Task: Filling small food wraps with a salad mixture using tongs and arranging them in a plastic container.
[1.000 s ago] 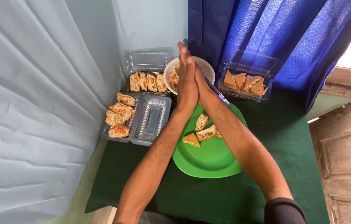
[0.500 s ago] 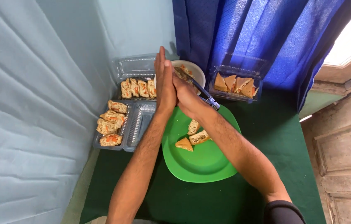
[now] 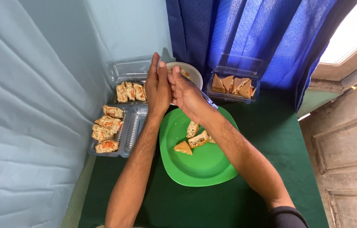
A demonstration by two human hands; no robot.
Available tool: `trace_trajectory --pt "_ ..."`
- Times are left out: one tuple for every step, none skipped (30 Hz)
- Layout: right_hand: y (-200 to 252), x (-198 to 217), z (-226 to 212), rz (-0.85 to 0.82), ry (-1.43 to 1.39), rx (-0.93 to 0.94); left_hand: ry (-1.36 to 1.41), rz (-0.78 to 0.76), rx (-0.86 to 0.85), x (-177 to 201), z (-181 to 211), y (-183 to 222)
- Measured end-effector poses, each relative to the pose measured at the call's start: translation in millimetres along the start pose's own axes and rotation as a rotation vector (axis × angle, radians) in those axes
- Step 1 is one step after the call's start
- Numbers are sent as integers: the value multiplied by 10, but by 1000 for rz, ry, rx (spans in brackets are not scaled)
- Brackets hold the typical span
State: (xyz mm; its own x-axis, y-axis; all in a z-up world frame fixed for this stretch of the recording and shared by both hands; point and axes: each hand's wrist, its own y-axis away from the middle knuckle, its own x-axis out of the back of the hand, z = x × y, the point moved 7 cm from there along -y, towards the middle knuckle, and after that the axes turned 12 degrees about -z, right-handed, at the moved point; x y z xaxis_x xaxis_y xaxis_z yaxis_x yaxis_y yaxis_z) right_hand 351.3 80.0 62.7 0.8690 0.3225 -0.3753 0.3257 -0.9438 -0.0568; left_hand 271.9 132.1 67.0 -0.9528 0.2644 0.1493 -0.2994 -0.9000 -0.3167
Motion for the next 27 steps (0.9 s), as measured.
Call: trace_trajectory --pt "-27 61 27 3 1 0 2 -3 0 5 -40 -25" --pt "-57 119 54 -2 -20 -4 60 25 -36 29 -59 -51" --pt "-87 179 82 -7 -40 -8 118 54 -72 53 -83 -78" --pt "-122 238 124 -2 -41 -8 120 49 -70 76 -145 -106" --pt "-147 342 154 68 -69 15 139 94 -106 134 -186 -125" --pt "-174 444 176 136 -96 40 157 140 -144 195 -221 -149" --pt "-156 424 132 140 -96 40 158 137 -142 219 -213 -160" --pt "-144 401 74 137 -78 64 163 146 -166 256 -197 -169" --pt "-135 378 17 134 -59 88 168 156 -190 294 -183 -178" --pt "-137 399 23 138 -59 88 171 152 -189 312 -197 -200" --pt "-142 407 5 121 -19 110 189 162 -200 338 -206 -220" --pt "-139 415 -6 104 20 131 207 171 -209 360 -219 -231" --pt "-144 453 5 108 19 130 209 167 -207 347 -196 -231" --pt "-157 487 -1 114 26 144 257 163 -187 343 -189 -240" --pt "-170 520 -8 119 32 159 306 158 -167 339 -182 -249" --pt "-185 530 -10 121 31 159 306 156 -165 334 -192 -261" --pt "-191 560 -14 152 38 158 310 149 -171 324 -197 -273" --pt "-185 591 -12 184 44 156 315 141 -176 307 -205 -275" --pt "-186 602 5 188 43 155 316 138 -173 292 -190 -257" --pt "-192 625 12 210 54 154 294 132 -176 280 -161 -251" --pt "-197 646 18 232 66 152 272 125 -180 268 -130 -243" --pt "-199 638 31 233 66 153 272 123 -180 264 -128 -237" --pt "-191 647 40 263 70 156 254 128 -167 262 -130 -231" --pt "-176 659 48 295 74 158 236 132 -153 255 -131 -223" --pt "-172 654 43 297 74 158 237 130 -153 250 -176 -234" --pt "-163 657 49 314 71 150 224 143 -151 256 -221 -237" --pt "-153 657 56 330 68 142 211 156 -148 262 -265 -239"
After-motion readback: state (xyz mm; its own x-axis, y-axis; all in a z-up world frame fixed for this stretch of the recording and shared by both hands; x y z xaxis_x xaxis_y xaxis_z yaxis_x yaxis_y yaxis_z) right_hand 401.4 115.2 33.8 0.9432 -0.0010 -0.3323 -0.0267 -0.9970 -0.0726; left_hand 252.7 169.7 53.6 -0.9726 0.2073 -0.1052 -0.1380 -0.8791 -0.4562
